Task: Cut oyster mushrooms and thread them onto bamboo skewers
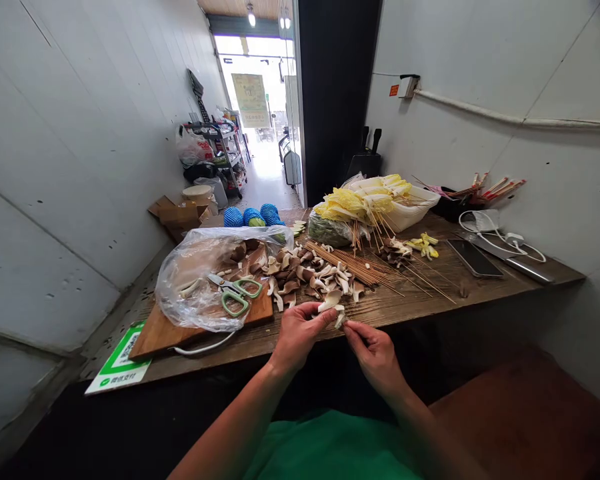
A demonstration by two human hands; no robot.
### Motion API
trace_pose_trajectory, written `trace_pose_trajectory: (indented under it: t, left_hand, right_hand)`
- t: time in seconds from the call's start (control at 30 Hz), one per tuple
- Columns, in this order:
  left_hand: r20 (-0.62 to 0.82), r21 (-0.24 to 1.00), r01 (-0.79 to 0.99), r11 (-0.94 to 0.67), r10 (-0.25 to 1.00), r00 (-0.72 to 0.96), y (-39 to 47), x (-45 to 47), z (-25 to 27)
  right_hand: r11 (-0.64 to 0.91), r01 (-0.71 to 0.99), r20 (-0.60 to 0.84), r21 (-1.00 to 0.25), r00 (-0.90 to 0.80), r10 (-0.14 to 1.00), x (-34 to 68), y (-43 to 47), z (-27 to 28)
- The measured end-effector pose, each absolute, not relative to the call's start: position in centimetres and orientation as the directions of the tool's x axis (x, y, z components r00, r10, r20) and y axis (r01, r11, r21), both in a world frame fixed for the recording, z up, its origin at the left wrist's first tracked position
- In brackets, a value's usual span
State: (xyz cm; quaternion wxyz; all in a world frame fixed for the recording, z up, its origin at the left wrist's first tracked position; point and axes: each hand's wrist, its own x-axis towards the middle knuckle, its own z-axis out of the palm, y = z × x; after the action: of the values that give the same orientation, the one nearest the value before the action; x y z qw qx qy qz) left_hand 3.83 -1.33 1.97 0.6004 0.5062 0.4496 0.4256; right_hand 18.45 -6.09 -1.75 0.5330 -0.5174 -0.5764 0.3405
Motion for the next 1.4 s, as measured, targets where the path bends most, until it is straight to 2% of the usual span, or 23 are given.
trace_pose_trajectory:
  t: [0.2, 0.37, 0.57, 0.63, 0.7, 0.73, 0.8, 0.83, 0.87, 0.93, 1.0, 1.1, 1.27, 1.33, 1.4]
  left_hand:
    - [-0.231, 0.955, -0.142, 0.261, 0.953, 0.195, -1.6, 4.3, 2.2]
    - [-0.198, 0.94, -0.244, 0.24, 0.963, 0.184, -2.0, 4.9, 1.8]
    - [-0.157, 0.943, -0.279, 0.18, 0.982, 0.101, -2.2, 5.7, 1.6]
    - [-0.18, 0.942, -0.258, 0.217, 0.971, 0.158, -2.1, 5.7, 1.5]
    - [-0.171, 0.965, -0.161, 0.206, 0.963, 0.208, -1.9, 5.0, 1.3]
    - [-0.133, 0.987, -0.062, 0.147, 0.972, 0.193, -1.6, 4.5, 1.3]
    - [0.037, 0.962, 0.266, -0.058, 0.996, 0.085, -0.8, 3.1, 1.3]
    - [0.152, 0.868, 0.475, -0.146, 0.988, 0.028, -0.3, 2.3, 1.4]
    - [0.251, 0.723, 0.666, -0.186, 0.968, -0.002, 0.3, 1.5, 1.6]
    - [0.332, 0.421, 0.897, -0.133, 0.943, -0.016, 1.3, 0.1, 1.9]
    - [0.328, 0.208, 0.976, -0.061, 0.944, -0.011, 2.2, -1.0, 2.0]
    - [0.3, 0.068, 0.998, -0.005, 0.954, -0.016, 3.2, -1.9, 1.7]
    - [0.313, 0.034, 0.999, -0.009, 0.95, -0.002, 3.8, -2.3, 1.3]
    - [0.36, 0.113, 0.992, -0.051, 0.933, 0.007, 3.7, -2.5, 1.4]
    - [0.395, 0.296, 0.951, -0.088, 0.918, -0.038, 3.6, -2.6, 1.6]
  right_hand:
    - [0.239, 0.272, 0.277, -0.932, 0.111, 0.954, 18.2, -6.0, -1.8]
    - [0.269, 0.312, 0.318, -0.911, 0.116, 0.941, 18.3, -6.3, -2.0]
    - [0.253, 0.284, 0.293, -0.925, 0.111, 0.95, 18.3, -6.6, -2.3]
    - [0.241, 0.275, 0.284, -0.931, 0.13, 0.95, 18.4, -6.5, -2.3]
    - [0.222, 0.273, 0.273, -0.936, 0.163, 0.948, 18.6, -6.4, -2.4]
    - [0.21, 0.273, 0.265, -0.939, 0.184, 0.946, 18.7, -6.3, -2.5]
    - [0.183, 0.272, 0.247, -0.945, 0.225, 0.943, 19.0, -6.2, -2.8]
    - [0.172, 0.268, 0.239, -0.948, 0.24, 0.941, 19.1, -6.2, -3.0]
    - [0.164, 0.263, 0.231, -0.951, 0.249, 0.941, 19.2, -6.2, -3.2]
    - [0.157, 0.244, 0.219, -0.957, 0.252, 0.943, 19.3, -6.2, -3.5]
    - [0.153, 0.225, 0.208, -0.962, 0.247, 0.947, 19.3, -6.3, -3.7]
    - [0.143, 0.216, 0.193, -0.966, 0.234, 0.953, 19.3, -6.4, -3.7]
    - [0.136, 0.245, 0.191, -0.96, 0.216, 0.958, 19.2, -6.4, -3.9]
    - [0.147, 0.243, 0.2, -0.959, 0.211, 0.957, 19.1, -6.3, -4.0]
    - [0.166, 0.235, 0.213, -0.958, 0.195, 0.957, 18.9, -6.2, -4.1]
